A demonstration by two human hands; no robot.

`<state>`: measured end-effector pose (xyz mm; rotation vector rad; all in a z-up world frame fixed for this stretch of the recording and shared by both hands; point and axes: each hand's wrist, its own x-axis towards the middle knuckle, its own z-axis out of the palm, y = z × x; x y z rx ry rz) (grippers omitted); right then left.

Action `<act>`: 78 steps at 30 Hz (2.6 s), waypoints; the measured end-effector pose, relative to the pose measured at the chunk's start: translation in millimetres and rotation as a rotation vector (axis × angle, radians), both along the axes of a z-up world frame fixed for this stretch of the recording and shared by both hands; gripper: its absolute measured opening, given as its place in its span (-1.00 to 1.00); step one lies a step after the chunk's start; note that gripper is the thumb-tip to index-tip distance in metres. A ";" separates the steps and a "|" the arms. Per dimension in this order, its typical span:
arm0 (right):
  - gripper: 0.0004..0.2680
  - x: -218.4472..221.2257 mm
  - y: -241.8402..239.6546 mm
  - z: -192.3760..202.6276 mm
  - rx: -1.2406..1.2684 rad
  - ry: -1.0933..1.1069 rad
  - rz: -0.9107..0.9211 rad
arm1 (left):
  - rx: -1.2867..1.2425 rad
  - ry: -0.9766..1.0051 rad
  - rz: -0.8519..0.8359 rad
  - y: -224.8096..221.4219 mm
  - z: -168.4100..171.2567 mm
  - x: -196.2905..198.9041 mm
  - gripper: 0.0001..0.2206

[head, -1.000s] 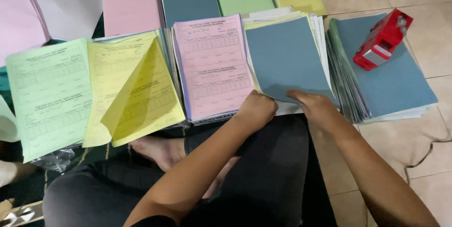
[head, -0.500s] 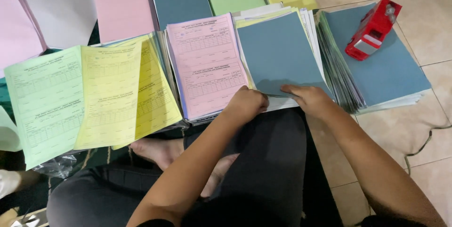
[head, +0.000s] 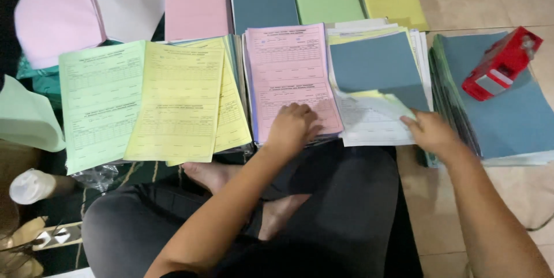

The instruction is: The person is manually collating sets of forms by picking individual sheets from several colored stacks of paper.

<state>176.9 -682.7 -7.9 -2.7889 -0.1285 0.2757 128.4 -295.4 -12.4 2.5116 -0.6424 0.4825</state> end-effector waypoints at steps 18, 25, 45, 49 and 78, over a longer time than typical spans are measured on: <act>-0.69 -35.0 256.4 25.8 -0.095 -0.114 0.471 | 0.229 0.278 -0.013 84.9 -43.4 2.9 -0.79; -0.69 -52.3 257.4 28.0 0.064 -0.156 0.430 | 0.271 0.061 -0.050 85.5 -29.1 -12.9 -0.87; -0.75 -39.9 241.7 -14.0 -0.049 -0.287 0.294 | 0.450 0.042 0.677 397.5 -30.5 -196.8 -0.50; -0.75 -20.5 215.2 -45.4 -0.069 -0.338 0.230 | 0.344 -0.010 0.728 372.6 10.2 -200.5 -0.63; -0.83 -27.1 313.8 44.2 0.128 -0.697 0.291 | 0.010 -0.134 0.129 262.2 -58.9 -120.6 -0.77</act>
